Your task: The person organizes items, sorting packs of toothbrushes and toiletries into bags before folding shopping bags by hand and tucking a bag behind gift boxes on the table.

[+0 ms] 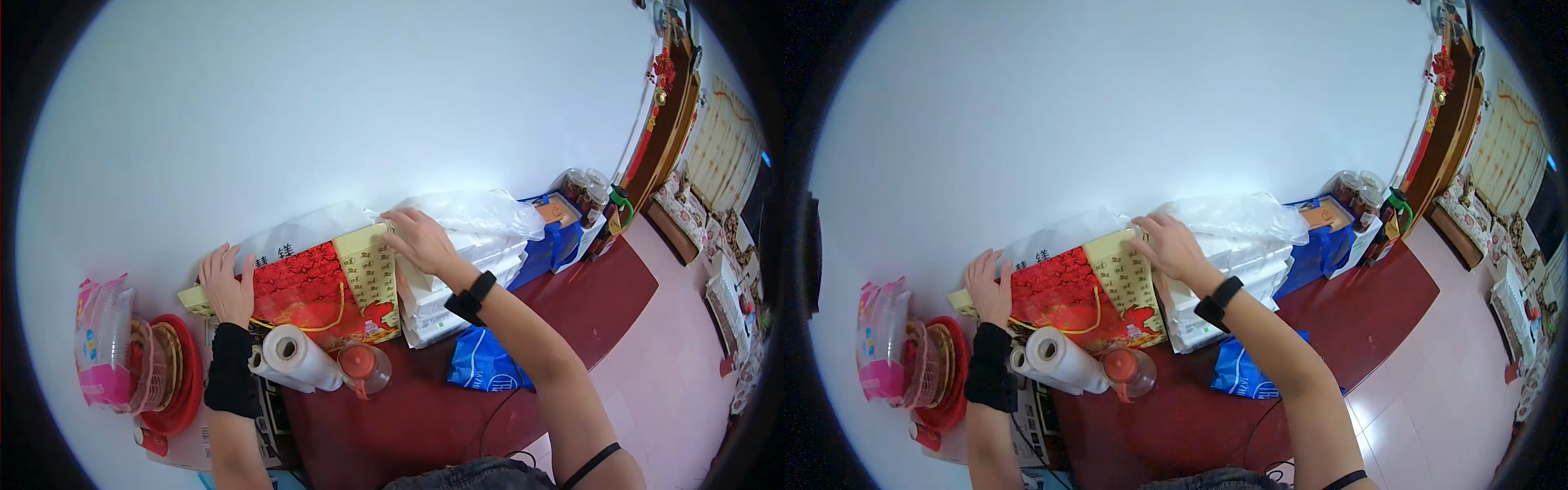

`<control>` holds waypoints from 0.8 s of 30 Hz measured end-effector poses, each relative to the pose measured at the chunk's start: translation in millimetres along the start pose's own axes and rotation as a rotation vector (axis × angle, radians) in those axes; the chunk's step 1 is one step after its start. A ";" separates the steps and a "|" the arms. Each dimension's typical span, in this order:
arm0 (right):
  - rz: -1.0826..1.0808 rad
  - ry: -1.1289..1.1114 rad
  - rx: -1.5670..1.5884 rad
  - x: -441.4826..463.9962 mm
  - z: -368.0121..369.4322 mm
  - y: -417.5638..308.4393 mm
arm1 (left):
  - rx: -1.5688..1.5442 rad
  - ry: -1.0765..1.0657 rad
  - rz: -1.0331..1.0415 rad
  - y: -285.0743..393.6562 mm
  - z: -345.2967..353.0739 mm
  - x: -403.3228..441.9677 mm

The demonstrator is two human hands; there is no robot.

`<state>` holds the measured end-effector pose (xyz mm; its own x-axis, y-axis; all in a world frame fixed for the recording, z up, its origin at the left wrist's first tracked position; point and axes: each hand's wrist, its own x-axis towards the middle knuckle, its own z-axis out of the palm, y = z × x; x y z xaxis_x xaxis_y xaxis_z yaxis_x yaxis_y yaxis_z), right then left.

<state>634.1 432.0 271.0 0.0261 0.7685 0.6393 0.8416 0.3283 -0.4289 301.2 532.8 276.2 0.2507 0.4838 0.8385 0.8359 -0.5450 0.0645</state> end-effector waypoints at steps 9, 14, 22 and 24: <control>0.150 -0.085 -0.059 -110.9 -68.5 24.4 | -0.017 -0.030 0.025 15.3 -23.6 -15.5; 0.427 -0.111 -0.294 -241.1 -97.9 88.7 | -0.227 -0.235 -0.048 73.3 -91.8 -44.2; 1.153 -0.101 0.077 -374.3 -97.6 131.8 | -0.352 -0.474 -0.255 90.9 -142.6 -154.0; 1.312 0.048 0.631 -337.9 -99.8 107.6 | -0.393 -0.498 -0.369 85.3 -143.2 -180.9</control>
<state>769.8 152.8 72.5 0.6020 0.6854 -0.4096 -0.1721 -0.3896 -0.9048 257.3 300.8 207.5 0.2568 0.8862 0.3856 0.6955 -0.4465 0.5629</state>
